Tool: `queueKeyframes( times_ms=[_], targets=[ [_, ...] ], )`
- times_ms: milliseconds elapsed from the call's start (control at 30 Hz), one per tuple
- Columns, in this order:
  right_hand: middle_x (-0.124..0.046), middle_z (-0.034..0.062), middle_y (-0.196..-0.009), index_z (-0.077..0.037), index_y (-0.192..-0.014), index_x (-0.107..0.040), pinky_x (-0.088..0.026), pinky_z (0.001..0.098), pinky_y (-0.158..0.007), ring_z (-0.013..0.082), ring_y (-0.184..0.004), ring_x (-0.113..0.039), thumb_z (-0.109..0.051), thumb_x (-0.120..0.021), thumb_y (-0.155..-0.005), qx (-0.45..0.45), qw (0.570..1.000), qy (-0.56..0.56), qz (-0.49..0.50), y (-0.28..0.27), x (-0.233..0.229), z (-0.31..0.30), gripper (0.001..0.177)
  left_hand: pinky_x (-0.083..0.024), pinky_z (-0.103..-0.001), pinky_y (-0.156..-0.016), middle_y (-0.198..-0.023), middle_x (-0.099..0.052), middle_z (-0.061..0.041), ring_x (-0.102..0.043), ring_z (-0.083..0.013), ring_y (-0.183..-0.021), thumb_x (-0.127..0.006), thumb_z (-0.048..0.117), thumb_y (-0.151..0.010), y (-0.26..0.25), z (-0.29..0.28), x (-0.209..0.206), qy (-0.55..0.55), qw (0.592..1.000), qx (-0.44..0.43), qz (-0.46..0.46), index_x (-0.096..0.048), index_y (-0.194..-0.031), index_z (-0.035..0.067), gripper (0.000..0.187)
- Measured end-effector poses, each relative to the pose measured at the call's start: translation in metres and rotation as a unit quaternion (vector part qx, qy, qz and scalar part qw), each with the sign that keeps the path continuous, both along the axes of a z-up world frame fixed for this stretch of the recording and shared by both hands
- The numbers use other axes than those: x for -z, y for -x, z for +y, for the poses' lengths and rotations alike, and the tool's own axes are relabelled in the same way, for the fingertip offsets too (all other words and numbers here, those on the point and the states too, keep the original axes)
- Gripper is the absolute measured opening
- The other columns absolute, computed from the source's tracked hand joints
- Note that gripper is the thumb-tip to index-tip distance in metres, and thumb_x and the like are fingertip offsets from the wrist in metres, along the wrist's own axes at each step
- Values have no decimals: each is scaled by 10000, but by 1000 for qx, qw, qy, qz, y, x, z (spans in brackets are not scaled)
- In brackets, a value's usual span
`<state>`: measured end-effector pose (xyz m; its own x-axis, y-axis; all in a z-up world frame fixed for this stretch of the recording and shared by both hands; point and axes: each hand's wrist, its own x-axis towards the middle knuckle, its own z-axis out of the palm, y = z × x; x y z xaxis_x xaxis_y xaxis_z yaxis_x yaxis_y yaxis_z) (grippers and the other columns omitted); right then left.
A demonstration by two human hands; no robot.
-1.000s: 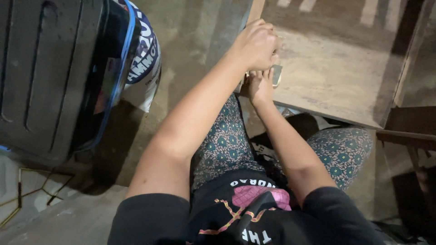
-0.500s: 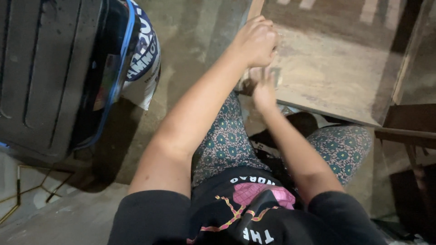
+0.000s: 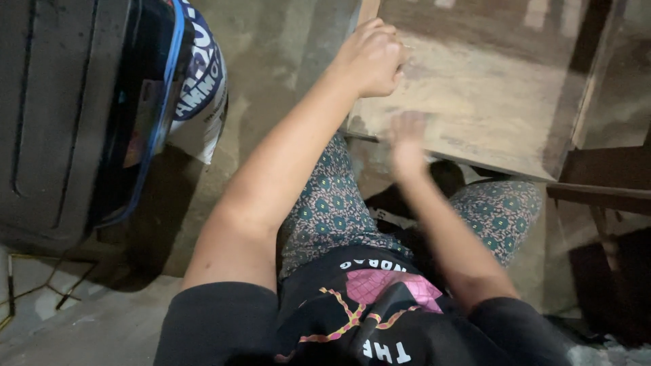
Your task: The person sands the interior and exterior surfaces of a wooden chair by hand with a piece of sandpaper. They rub the sandpaper across the seat and frame while holding and stabilizing the chair with their hands.
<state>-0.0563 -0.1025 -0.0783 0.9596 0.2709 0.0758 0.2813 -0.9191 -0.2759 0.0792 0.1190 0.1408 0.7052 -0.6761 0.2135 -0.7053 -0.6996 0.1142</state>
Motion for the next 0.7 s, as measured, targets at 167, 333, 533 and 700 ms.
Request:
queueKeyframes(
  times_ms=[167, 333, 533, 700],
  targets=[
    [-269, 189, -1735, -61, -1680, -277, -149, 630, -1289, 533, -1567, -215, -13, -542, -876, -167, 985, 29, 46, 34, -23, 60, 848, -490, -451, -796, -701, -741, -72, -689, -310, -831, -693, 316, -582, -10, 2, 27, 9, 997, 26, -72, -819, -775, 195, 261],
    [-181, 172, -1771, -124, -1718, -222, -91, 565, -1308, 478, -1608, -127, 112, -526, -821, 38, 998, 23, 38, 26, 10, -138, 976, -482, -447, -887, -785, -783, -44, -663, -265, -850, -721, 275, -800, 1, 1, 3, 0, 1000, 12, -4, -835, -840, 183, 151],
    [-492, 145, -1245, -184, -1362, -564, -274, 449, -876, 327, -1078, -377, -341, -574, -819, 380, 872, -263, 165, 28, -90, -29, 566, -470, -456, -931, -814, -782, -58, -669, -273, -892, -703, 310, -836, 4, -1, -3, -51, 999, -2, 5, -842, -876, 185, 191],
    [-328, 153, -1723, -110, -1662, -340, -160, 630, -1291, 523, -1573, -241, -136, -548, -948, -156, 986, -51, 28, 51, -25, -5, 744, -471, -377, -869, -760, -756, -34, -680, -228, -849, -696, 196, -729, 20, -33, 11, -124, 982, -56, -128, -807, -775, 181, 121]
  ],
)
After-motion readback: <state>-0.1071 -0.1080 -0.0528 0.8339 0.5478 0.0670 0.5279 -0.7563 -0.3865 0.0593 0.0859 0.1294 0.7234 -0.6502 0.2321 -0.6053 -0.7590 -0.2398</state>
